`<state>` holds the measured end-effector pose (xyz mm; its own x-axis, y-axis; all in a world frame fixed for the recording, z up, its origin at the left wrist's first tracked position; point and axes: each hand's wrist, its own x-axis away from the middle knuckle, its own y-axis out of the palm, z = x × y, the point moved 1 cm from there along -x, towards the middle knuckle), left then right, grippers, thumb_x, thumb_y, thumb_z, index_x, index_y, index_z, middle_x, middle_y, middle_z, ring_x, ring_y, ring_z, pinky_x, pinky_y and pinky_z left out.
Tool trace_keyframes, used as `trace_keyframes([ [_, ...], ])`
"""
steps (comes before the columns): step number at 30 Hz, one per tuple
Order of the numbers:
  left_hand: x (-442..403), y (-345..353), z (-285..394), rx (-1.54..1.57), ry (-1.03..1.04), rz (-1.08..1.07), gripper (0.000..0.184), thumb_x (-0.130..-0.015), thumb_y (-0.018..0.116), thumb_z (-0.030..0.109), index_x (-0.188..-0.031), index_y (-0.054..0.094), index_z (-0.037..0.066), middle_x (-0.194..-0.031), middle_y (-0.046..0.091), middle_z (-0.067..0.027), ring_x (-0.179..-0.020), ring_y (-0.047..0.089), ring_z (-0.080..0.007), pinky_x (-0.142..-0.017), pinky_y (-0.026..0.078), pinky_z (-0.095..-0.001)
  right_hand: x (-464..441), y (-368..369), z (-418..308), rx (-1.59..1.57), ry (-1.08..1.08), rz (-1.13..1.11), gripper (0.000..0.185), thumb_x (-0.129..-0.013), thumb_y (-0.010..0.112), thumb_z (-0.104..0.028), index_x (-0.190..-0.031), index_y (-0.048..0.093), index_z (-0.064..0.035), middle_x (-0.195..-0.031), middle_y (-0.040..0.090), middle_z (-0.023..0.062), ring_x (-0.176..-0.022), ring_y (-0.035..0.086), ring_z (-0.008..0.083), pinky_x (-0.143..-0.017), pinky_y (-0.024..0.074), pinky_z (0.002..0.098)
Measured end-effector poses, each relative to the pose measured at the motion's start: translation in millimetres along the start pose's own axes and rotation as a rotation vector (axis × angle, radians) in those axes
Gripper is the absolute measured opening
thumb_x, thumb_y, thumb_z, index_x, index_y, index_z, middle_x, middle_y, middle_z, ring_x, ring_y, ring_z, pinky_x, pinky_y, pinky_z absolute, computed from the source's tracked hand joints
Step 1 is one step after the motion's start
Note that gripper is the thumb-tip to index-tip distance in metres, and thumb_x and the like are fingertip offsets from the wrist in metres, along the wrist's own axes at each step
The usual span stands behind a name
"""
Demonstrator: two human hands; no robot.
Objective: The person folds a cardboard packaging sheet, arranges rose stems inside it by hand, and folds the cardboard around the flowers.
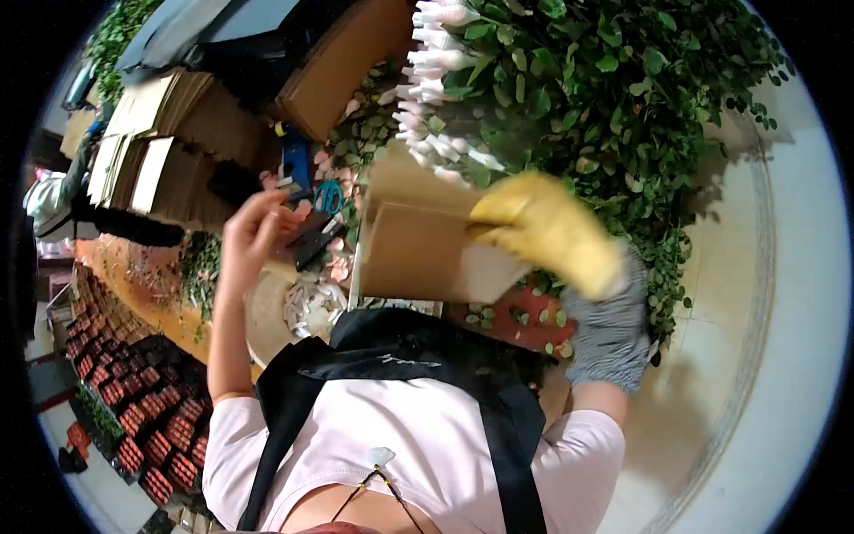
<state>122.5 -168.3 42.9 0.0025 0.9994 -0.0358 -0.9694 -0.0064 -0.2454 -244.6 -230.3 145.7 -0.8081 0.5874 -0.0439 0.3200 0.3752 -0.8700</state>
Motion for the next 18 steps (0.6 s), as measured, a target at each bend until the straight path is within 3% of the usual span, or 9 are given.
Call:
trace_keyframes([
  [2, -18.5, 16.4, -94.9, -0.041, -0.101, 0.011, 0.022, -0.099, 0.053, 0.008, -0.116, 0.062, -0.003, -0.088, 0.070, -0.0094, -0.081, 0.066, -0.0137, -0.072, 0.054, -0.0296, -7.1, 70.4, 27.9, -0.056, 0.182, 0.016, 0.009, -0.078, 0.075, -0.012, -0.084, 0.071, -0.0071, -0.079, 0.068, 0.0081, -0.077, 0.065, 0.0241, -0.080, 0.0536, 0.0406],
  [4, -28.1, 33.7, -141.7, -0.344, -0.096, 0.021, 0.017, -0.095, 0.061, 0.013, -0.105, 0.066, 0.001, -0.084, 0.072, -0.0131, -0.075, 0.071, -0.0213, -0.069, 0.055, -0.0333, -17.2, 116.5, 36.2, 0.033, 0.264, 0.012, 0.009, -0.080, 0.075, -0.017, -0.083, 0.073, -0.0091, -0.077, 0.071, 0.0061, -0.079, 0.068, 0.0202, -0.094, 0.0512, 0.0408],
  [8, -41.8, 88.4, -210.1, -0.639, 0.303, -0.257, 0.016, -0.089, 0.061, 0.022, -0.088, 0.062, 0.005, -0.088, 0.070, -0.0123, -0.075, 0.066, -0.0334, -0.064, 0.052, -0.0445, -27.4, 187.7, 43.3, 0.157, 0.266, 0.117, 0.009, -0.075, 0.075, -0.016, -0.082, 0.069, -0.0141, -0.085, 0.070, 0.0048, -0.095, 0.066, 0.0237, -0.106, 0.0425, 0.0389],
  [10, -46.7, 116.0, -233.9, -0.816, 0.471, -0.660, 0.021, -0.090, 0.057, 0.024, -0.103, 0.065, 0.010, -0.109, 0.067, -0.0140, -0.097, 0.064, -0.0335, -0.079, 0.051, -0.0438, -39.2, 189.9, 32.2, 0.146, 0.232, 0.173, 0.013, -0.074, 0.076, -0.016, -0.085, 0.069, -0.0145, -0.087, 0.070, 0.0062, -0.090, 0.066, 0.0243, -0.104, 0.0431, 0.0392],
  [12, -44.5, 156.9, -250.7, -0.696, 0.534, -0.655, 0.034, -0.092, 0.052, 0.027, -0.122, 0.060, 0.014, -0.128, 0.059, -0.0147, -0.119, 0.055, -0.0328, -0.097, 0.045, -0.0439, -53.3, 171.1, 7.9, 0.114, 0.232, 0.011, 0.008, -0.078, 0.072, -0.018, -0.085, 0.068, -0.0159, -0.086, 0.069, 0.0050, -0.087, 0.065, 0.0227, -0.098, 0.0455, 0.0396],
  [13, -44.4, 168.7, -252.0, -0.658, 0.559, -0.677, 0.035, -0.092, 0.052, 0.028, -0.123, 0.059, 0.014, -0.130, 0.058, -0.0146, -0.121, 0.054, -0.0324, -0.099, 0.044, -0.0441, -61.2, 161.1, -4.1, 0.242, 0.300, -0.208, 0.003, -0.081, 0.068, -0.019, -0.080, 0.066, -0.0183, -0.080, 0.066, 0.0029, -0.083, 0.064, 0.0220, -0.092, 0.0464, 0.0387],
  [15, -43.3, 188.2, -252.4, -0.622, 0.570, -0.728, 0.037, -0.092, 0.053, 0.029, -0.126, 0.058, 0.014, -0.133, 0.056, -0.0144, -0.123, 0.053, -0.0315, -0.101, 0.042, -0.0444, -54.0, 183.9, -11.3, -0.209, 0.405, 0.141, 0.006, -0.084, 0.067, -0.021, -0.079, 0.067, -0.0173, -0.075, 0.065, 0.0024, -0.078, 0.064, 0.0234, -0.091, 0.0468, 0.0397],
  [16, -43.4, 194.4, -252.0, -0.633, 0.558, -0.775, 0.039, -0.092, 0.053, 0.029, -0.127, 0.057, 0.014, -0.134, 0.055, -0.0143, -0.124, 0.052, -0.0311, -0.102, 0.041, -0.0446, -48.4, 175.4, -11.0, 0.259, 0.274, -0.075, 0.006, -0.083, 0.069, -0.022, -0.081, 0.068, -0.0161, -0.075, 0.066, 0.0034, -0.077, 0.064, 0.0242, -0.090, 0.0471, 0.0408],
  [18, -43.6, 194.6, -253.3, -0.671, 0.517, -0.869, 0.041, -0.092, 0.053, 0.030, -0.130, 0.055, 0.015, -0.137, 0.053, -0.0142, -0.126, 0.050, -0.0303, -0.104, 0.039, -0.0450, -48.9, 163.8, -4.9, 0.201, 0.319, 0.001, 0.007, -0.083, 0.070, -0.022, -0.082, 0.069, -0.0149, -0.076, 0.067, 0.0037, -0.077, 0.064, 0.0241, -0.089, 0.0477, 0.0406],
])
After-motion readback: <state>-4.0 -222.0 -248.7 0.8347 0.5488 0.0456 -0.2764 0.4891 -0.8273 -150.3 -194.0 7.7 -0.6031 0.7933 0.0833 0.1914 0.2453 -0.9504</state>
